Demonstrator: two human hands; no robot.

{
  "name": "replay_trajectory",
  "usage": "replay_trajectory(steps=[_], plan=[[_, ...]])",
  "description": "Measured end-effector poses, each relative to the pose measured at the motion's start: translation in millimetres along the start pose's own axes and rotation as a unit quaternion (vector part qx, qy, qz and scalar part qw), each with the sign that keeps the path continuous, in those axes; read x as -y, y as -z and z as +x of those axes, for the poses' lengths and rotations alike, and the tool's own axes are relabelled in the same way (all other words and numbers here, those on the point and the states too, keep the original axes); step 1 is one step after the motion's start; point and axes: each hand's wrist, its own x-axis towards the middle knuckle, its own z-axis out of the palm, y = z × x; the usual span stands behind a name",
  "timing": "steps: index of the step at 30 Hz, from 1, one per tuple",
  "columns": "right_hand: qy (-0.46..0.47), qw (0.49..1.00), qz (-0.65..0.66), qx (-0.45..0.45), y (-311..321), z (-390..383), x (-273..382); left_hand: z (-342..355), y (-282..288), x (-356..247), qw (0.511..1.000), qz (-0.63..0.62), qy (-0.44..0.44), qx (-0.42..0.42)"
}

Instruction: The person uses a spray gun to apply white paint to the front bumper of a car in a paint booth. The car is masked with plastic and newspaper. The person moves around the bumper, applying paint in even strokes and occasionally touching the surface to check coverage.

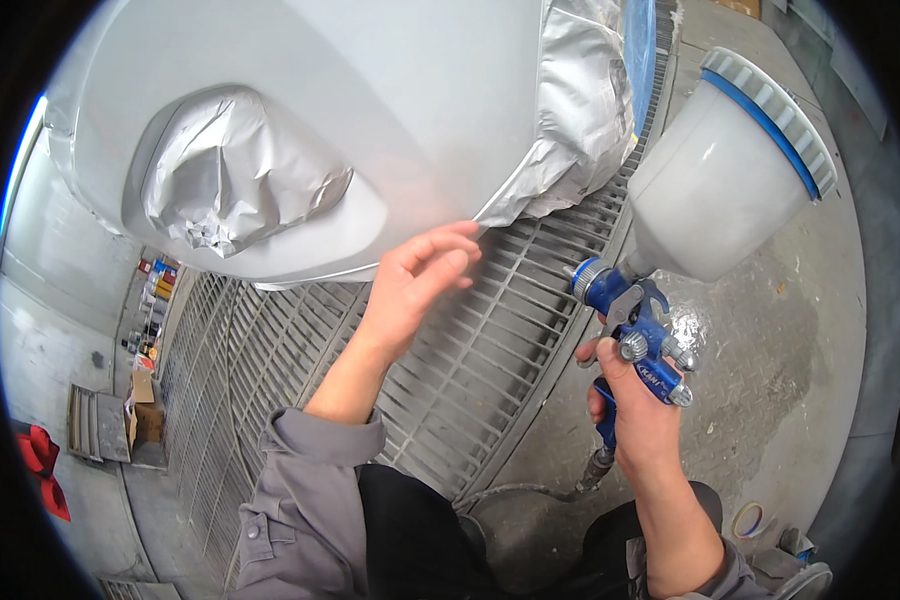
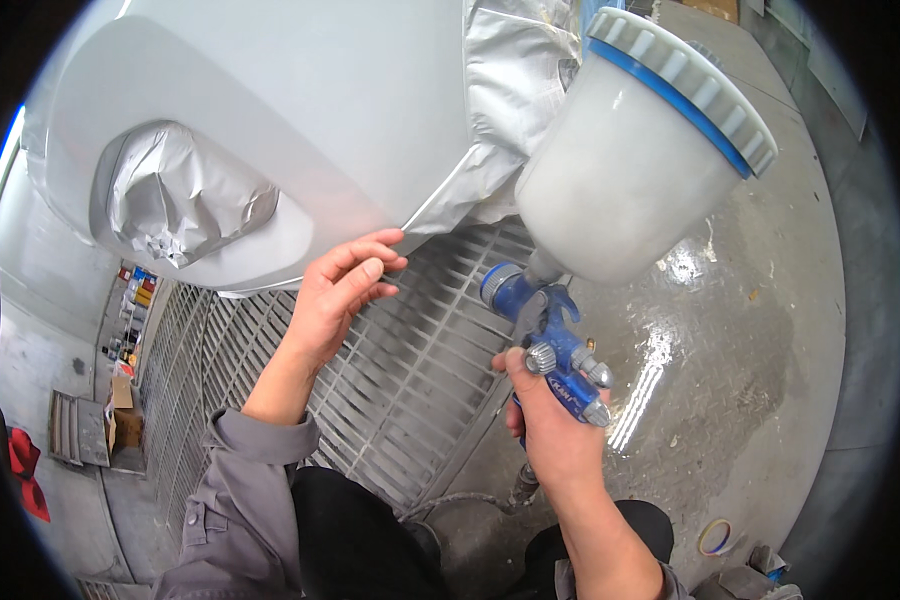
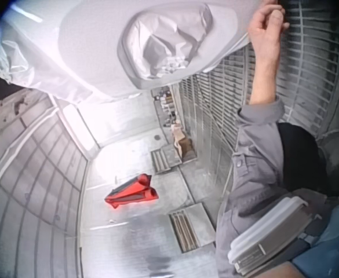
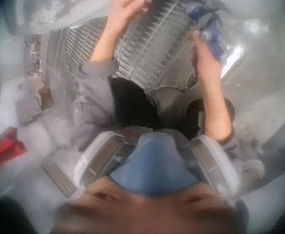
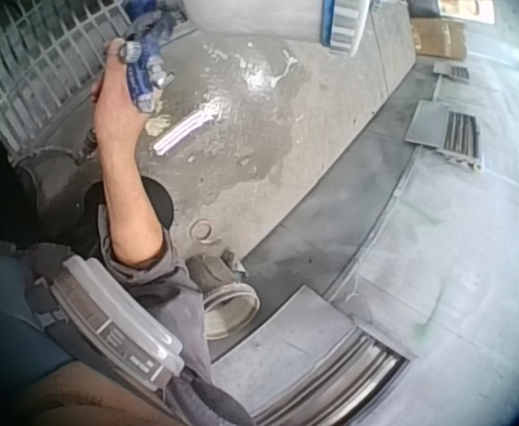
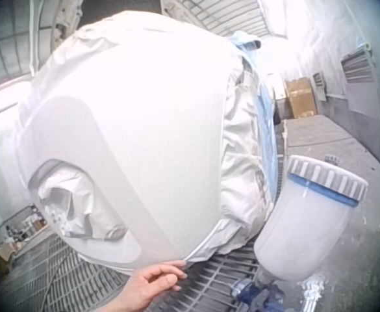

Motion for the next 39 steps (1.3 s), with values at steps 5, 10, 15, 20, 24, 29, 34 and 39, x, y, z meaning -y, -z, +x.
replay_trajectory(steps=[5, 10, 15, 20, 24, 29, 34, 39], plan=[[0.011, 1.000, 0.001, -0.002, 2, 2, -4, 13, -5, -19, 0.997, 0.006, -0.073, 0.020], [0.018, 1.000, 0.015, 0.006, 2, 3, -4, 9, -1, -2, 1.000, 0.009, -0.027, -0.009], [0.009, 1.000, 0.007, 0.002, 3, 1, -2, 4, -2, 0, 0.998, 0.041, -0.037, 0.006], [0.005, 1.000, 0.010, -0.007, 3, 2, -2, 17, -5, -18, 0.993, 0.035, -0.108, -0.004], [0.011, 1.000, 0.017, 0.014, 2, -1, 0, -9, 0, 10, 0.990, 0.112, 0.082, -0.013], [0.029, 0.999, 0.019, -0.030, 0, -1, 2, -25, -5, 17, 0.679, 0.664, -0.303, 0.079], [0.032, 0.998, 0.031, -0.039, -1, -2, 3, -19, 15, 2, 0.526, 0.778, -0.342, 0.018], [0.040, 0.998, 0.034, -0.041, -2, -1, 2, -11, 23, 1, 0.475, 0.808, -0.350, 0.007]])
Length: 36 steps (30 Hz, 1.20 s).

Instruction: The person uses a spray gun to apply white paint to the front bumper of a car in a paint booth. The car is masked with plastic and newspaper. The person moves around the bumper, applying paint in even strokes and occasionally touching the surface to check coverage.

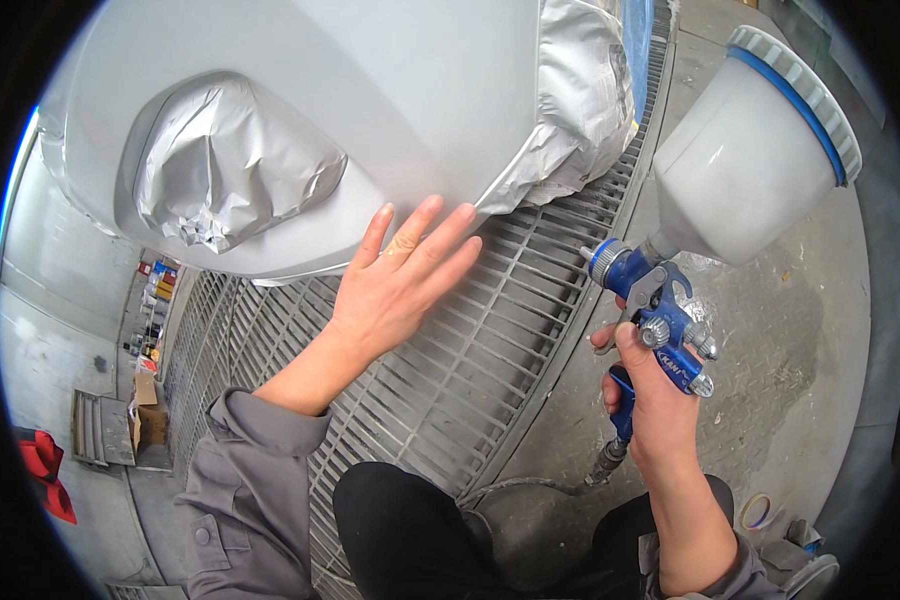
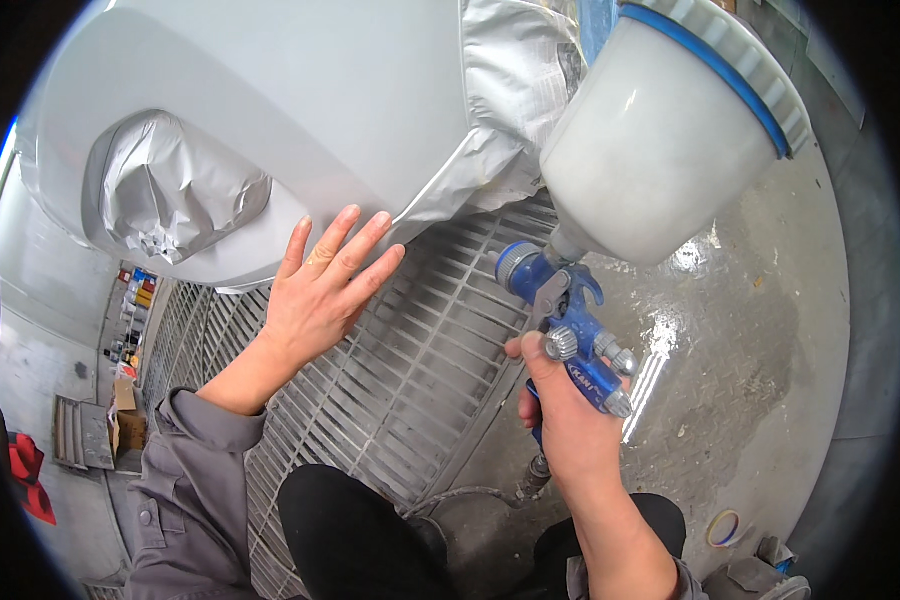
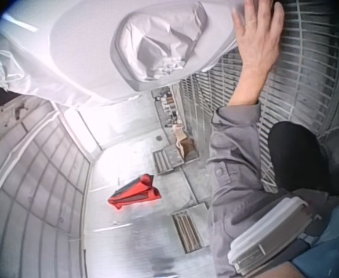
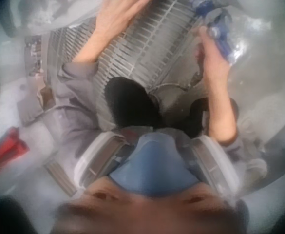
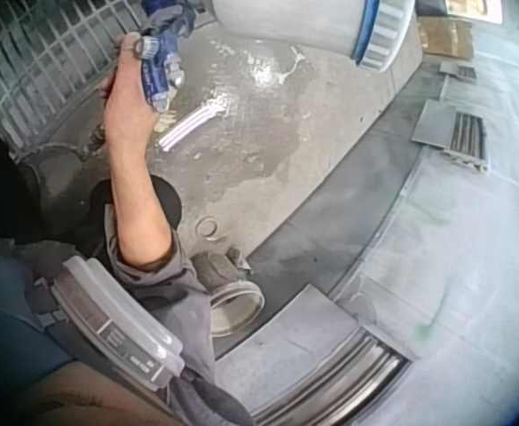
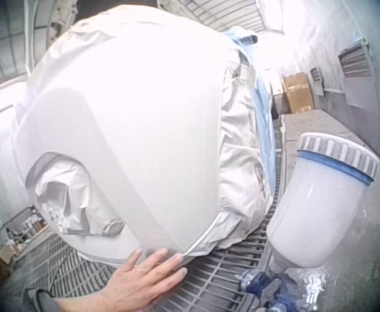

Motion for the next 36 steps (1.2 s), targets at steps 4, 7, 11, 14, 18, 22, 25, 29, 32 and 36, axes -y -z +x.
replay_trajectory(steps=[4, 7, 11, 14, 18, 22, 25, 29, 32, 36], plan=[[0.006, 1.000, -0.013, 0.003, 1, 1, -1, 7, 0, 3, 1.000, 0.003, 0.010, -0.010], [0.013, 1.000, -0.013, 0.006, -1, 0, -1, 6, 0, 5, 1.000, 0.020, 0.018, -0.002], [0.014, 1.000, -0.011, 0.004, -1, 0, -2, -4, -11, 1, 0.999, 0.030, -0.020, 0.008], [0.016, 1.000, -0.011, 0.008, 1, 1, -2, 0, -4, 3, 1.000, 0.022, -0.013, 0.010], [0.003, 1.000, -0.016, 0.007, 1, 0, -1, 6, -4, 9, 1.000, 0.015, 0.000, 0.007], [0.012, 1.000, -0.014, 0.003, 1, 1, -2, -5, -11, 6, 1.000, 0.015, -0.013, 0.007], [0.012, 1.000, -0.013, 0.003, -1, 0, -1, 1, -6, 5, 1.000, 0.004, -0.011, -0.006], [0.010, 1.000, -0.020, 0.012, 1, 1, -2, 9, -2, 11, 1.000, 0.023, -0.006, 0.011], [0.004, 1.000, -0.024, 0.012, 1, 0, -1, -5, -8, 8, 1.000, 0.013, -0.016, 0.019], [-0.003, 1.000, -0.018, 0.015, 1, 0, -1, -2, -4, 7, 0.999, 0.019, -0.026, -0.011]])
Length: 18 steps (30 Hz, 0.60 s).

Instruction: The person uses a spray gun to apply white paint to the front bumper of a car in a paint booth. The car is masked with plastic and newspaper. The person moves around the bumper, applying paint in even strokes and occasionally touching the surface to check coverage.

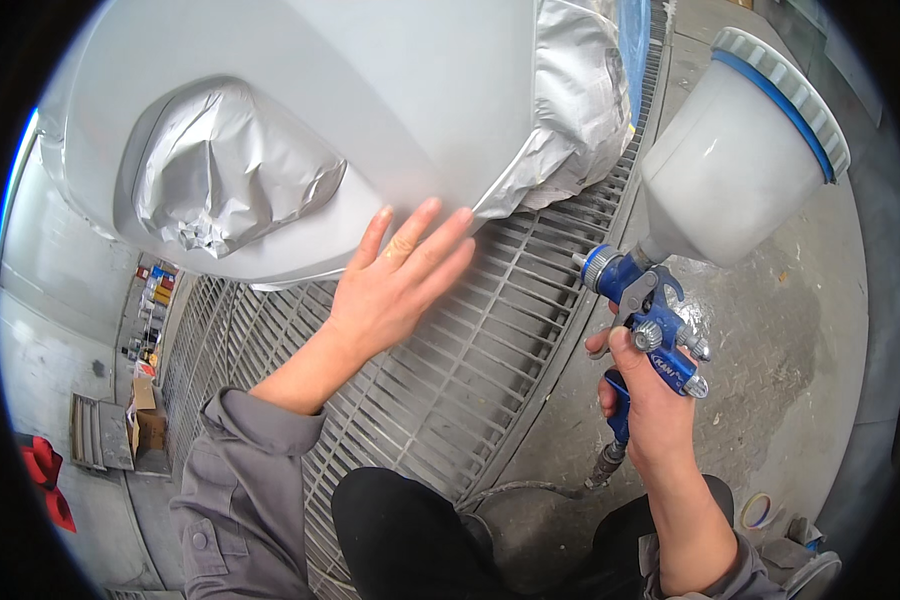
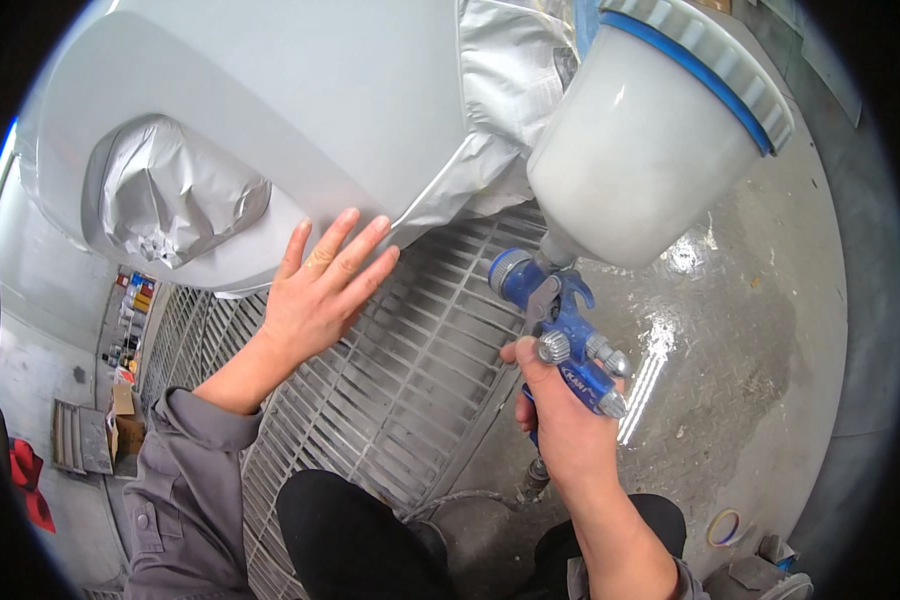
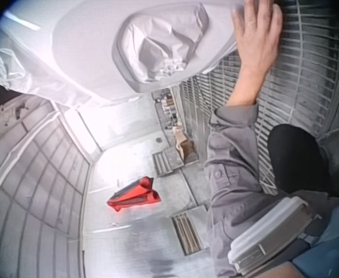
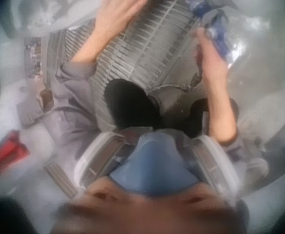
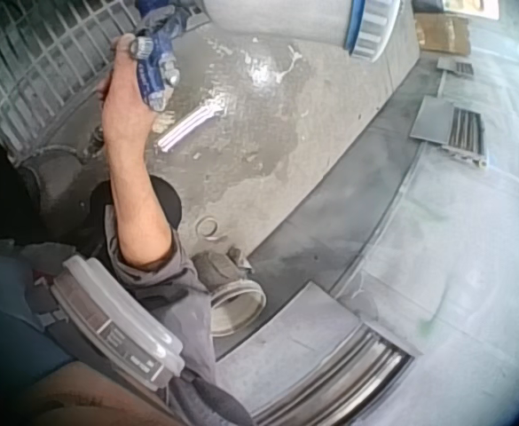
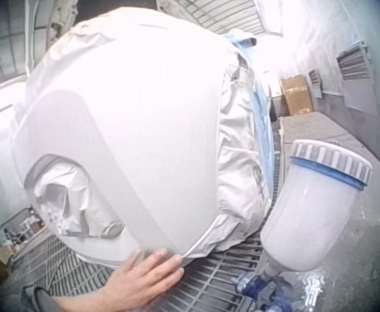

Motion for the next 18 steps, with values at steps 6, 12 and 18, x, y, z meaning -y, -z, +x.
replay_trajectory(steps=[6, 12, 18], plan=[[0.003, 1.000, 0.000, -0.009, 0, 0, 0, 4, -3, 4, 0.999, -0.029, 0.011, 0.017], [-0.006, 1.000, -0.009, 0.000, 0, -1, 0, 1, 1, 0, 1.000, -0.023, -0.002, 0.010], [0.000, 1.000, -0.007, -0.004, 1, 2, -1, 3, -2, 4, 0.999, -0.033, 0.009, 0.020]])
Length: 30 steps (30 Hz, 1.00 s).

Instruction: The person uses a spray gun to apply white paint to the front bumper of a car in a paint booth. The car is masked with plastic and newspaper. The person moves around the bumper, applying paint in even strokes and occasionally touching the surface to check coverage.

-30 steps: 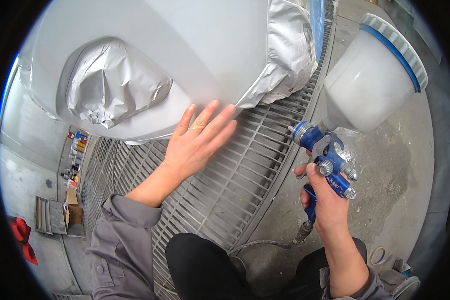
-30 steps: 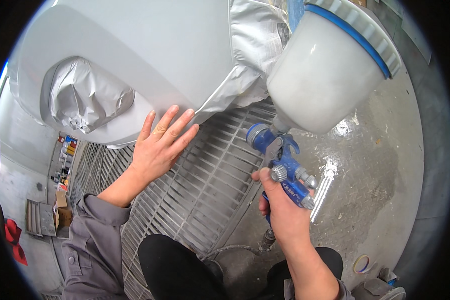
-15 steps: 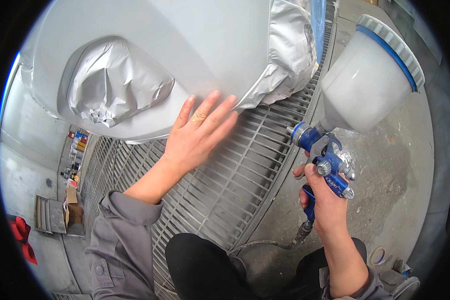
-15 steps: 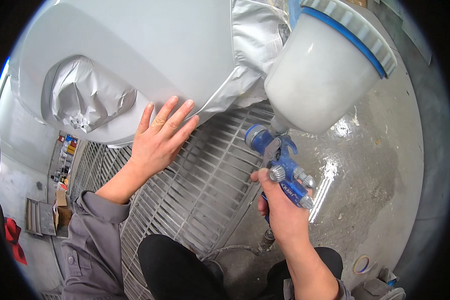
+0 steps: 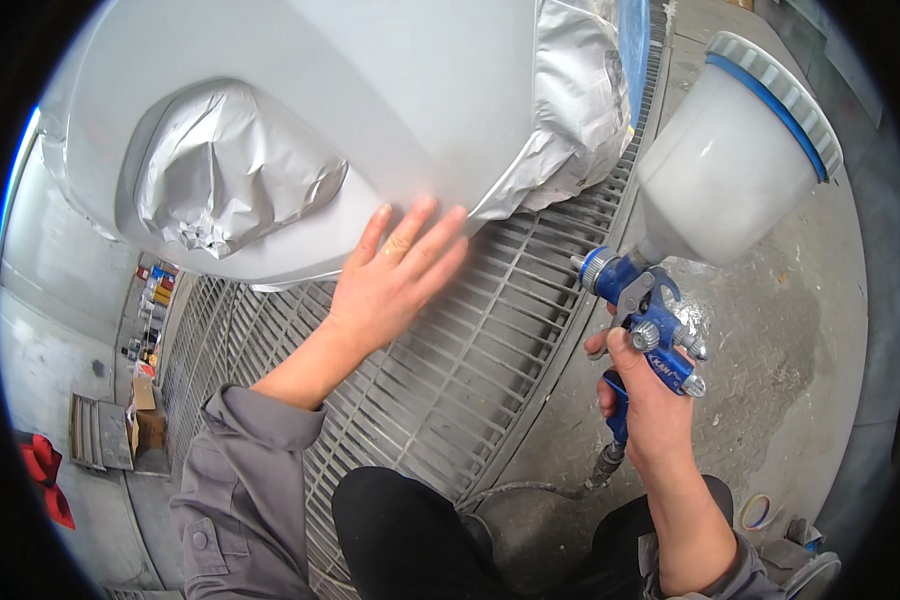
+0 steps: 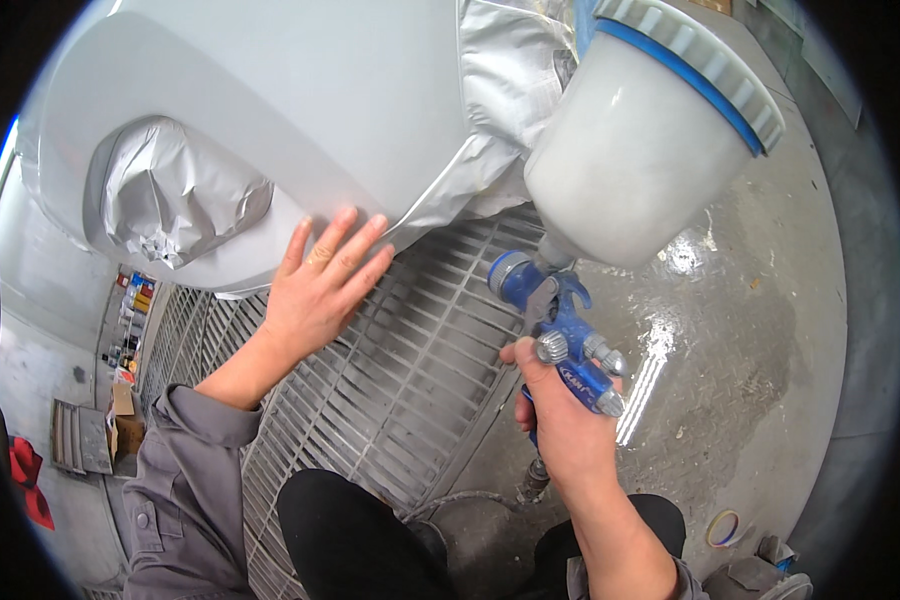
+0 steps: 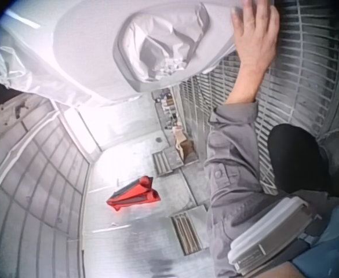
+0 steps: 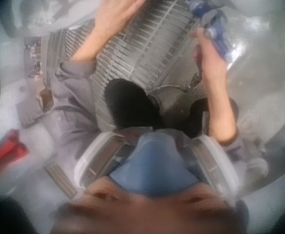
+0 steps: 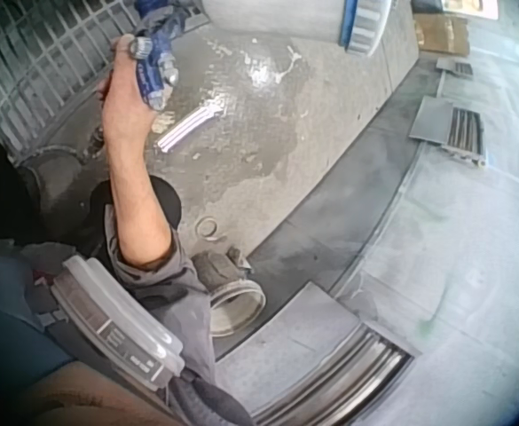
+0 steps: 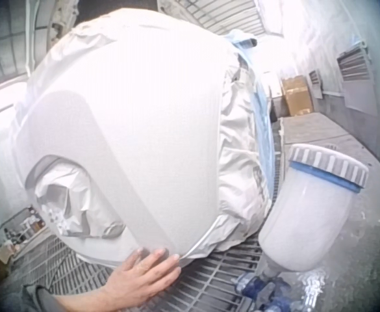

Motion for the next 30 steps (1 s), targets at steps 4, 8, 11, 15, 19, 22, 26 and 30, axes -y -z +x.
replay_trajectory(steps=[4, 8, 11, 15, 19, 22, 26, 30], plan=[[0.003, 1.000, 0.002, 0.005, -1, -1, 1, -8, -5, -8, 0.999, 0.004, -0.023, -0.025], [-0.002, 1.000, -0.003, 0.001, 0, 0, 0, 6, 3, 1, 1.000, 0.002, 0.005, -0.024], [0.001, 1.000, 0.001, 0.003, 1, -1, 2, 1, -1, -2, 1.000, -0.002, 0.001, -0.018], [0.013, 1.000, 0.015, 0.008, -1, -1, 1, -9, -4, -8, 0.999, 0.012, -0.025, -0.018], [0.008, 1.000, 0.018, 0.012, 1, 0, 1, 10, 10, -1, 1.000, 0.003, 0.013, -0.020], [0.013, 1.000, 0.021, 0.011, 1, 0, -1, -1, -1, -4, 1.000, -0.001, -0.002, -0.008], [0.015, 1.000, 0.015, 0.010, 0, 0, 0, -7, -3, -8, 1.000, -0.009, -0.012, -0.010], [0.012, 1.000, 0.016, 0.015, 2, 0, -1, 10, 7, 0, 0.999, 0.017, 0.022, -0.028]])
